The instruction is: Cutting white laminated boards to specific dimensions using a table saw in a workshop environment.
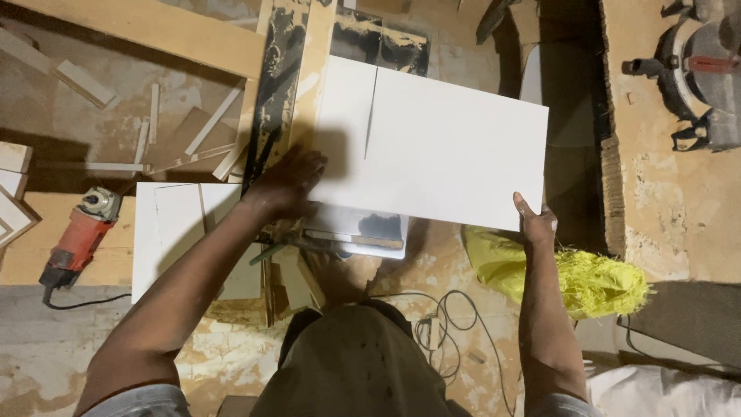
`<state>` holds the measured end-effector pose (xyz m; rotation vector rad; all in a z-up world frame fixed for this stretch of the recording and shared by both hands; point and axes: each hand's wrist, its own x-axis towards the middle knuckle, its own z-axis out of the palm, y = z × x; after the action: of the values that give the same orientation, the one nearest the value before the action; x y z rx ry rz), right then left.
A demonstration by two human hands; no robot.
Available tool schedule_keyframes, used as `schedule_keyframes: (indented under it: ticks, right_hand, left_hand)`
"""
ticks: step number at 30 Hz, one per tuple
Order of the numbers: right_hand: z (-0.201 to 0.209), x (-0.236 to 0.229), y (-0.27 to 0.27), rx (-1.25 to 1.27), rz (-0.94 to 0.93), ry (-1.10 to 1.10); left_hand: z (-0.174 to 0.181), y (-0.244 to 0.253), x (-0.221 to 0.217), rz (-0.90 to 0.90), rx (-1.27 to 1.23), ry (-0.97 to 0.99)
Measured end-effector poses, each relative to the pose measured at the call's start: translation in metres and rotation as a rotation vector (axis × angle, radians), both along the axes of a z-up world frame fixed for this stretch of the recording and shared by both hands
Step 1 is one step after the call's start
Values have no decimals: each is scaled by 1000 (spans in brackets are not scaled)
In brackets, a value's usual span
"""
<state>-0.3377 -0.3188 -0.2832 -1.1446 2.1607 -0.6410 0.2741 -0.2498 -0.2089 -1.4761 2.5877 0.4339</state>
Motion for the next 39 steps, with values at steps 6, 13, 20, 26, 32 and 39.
schedule_keyframes:
  ticks: [6,13,20,26,32,39]
  right_hand:
    - [2,2,-17,2,32,34]
    - [0,-1,-44,22,15,23]
    - [5,15,-65,-4,3,-58]
    - [19,28,-73,1,9,-42]
    - [0,3,-89,-67,63,13]
    - [43,-9,-72,-116,100,10]
  left_hand:
    - [9,-12,7,26,43,-52]
    - [-6,-35,12,38,-63,-22]
    - [-30,-60,13,-14,-347,-41]
    - [-28,-71,12,17,-428,13]
    - [-16,-78,15,9,-635,47]
    - [-35,-130,15,64,-496,-140]
